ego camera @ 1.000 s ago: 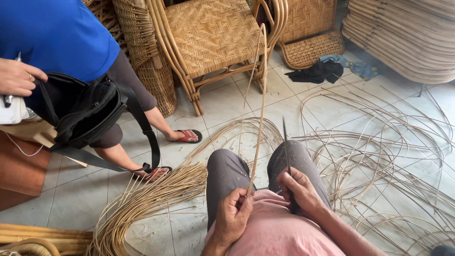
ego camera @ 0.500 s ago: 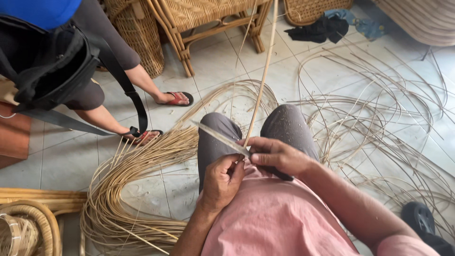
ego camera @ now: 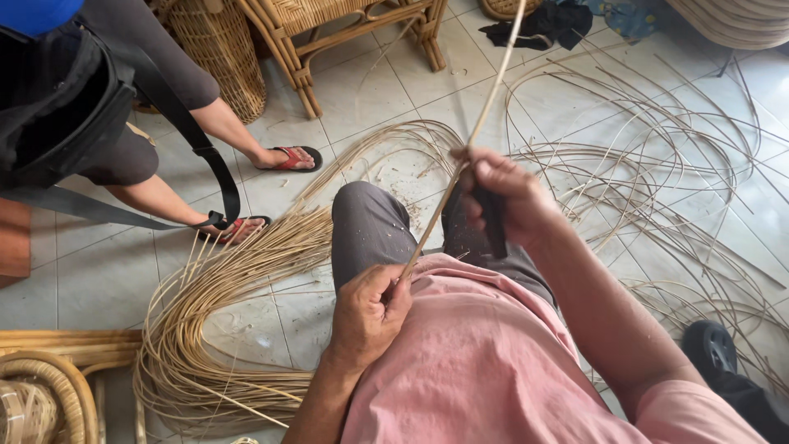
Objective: The person uses a knife to strip a thin layer from long strands of rattan, holding the strand against their leg while pulling the knife along it.
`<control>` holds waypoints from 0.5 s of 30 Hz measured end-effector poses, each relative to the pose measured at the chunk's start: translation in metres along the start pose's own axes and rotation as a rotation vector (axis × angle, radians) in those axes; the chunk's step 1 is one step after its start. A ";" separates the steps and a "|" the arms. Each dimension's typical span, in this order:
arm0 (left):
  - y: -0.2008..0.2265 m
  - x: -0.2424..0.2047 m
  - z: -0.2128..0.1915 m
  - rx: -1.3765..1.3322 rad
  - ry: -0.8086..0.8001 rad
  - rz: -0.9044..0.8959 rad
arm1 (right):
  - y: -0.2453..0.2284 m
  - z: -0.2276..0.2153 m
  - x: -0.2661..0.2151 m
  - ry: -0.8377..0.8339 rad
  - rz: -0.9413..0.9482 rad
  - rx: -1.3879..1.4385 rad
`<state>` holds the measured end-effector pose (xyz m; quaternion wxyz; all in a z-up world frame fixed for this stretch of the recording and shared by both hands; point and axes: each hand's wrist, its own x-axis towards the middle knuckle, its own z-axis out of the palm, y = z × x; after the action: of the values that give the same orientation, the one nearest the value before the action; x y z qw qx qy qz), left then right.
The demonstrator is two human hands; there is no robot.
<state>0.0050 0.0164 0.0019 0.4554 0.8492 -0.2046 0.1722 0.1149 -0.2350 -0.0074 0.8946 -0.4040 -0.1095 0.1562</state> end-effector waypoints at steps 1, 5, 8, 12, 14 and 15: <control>0.007 0.001 -0.005 -0.048 -0.044 -0.027 | -0.010 -0.001 0.004 0.000 0.029 0.086; 0.010 -0.001 -0.014 -0.064 -0.127 -0.108 | -0.017 0.000 0.003 -0.054 0.034 0.153; 0.007 -0.005 -0.013 -0.063 -0.097 -0.167 | -0.014 0.011 0.001 -0.027 0.038 0.147; 0.008 -0.002 -0.011 0.000 -0.073 -0.129 | -0.003 0.013 0.000 -0.034 0.046 0.211; 0.006 0.001 -0.009 -0.018 -0.054 -0.188 | -0.001 0.015 -0.001 -0.012 0.073 0.186; 0.006 0.003 -0.008 -0.016 -0.057 -0.185 | 0.001 0.014 -0.001 -0.011 0.069 0.188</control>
<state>0.0035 0.0196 0.0117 0.4701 0.8653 -0.1397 0.1036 0.1093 -0.2258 0.0009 0.9220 -0.3211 -0.0853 0.1990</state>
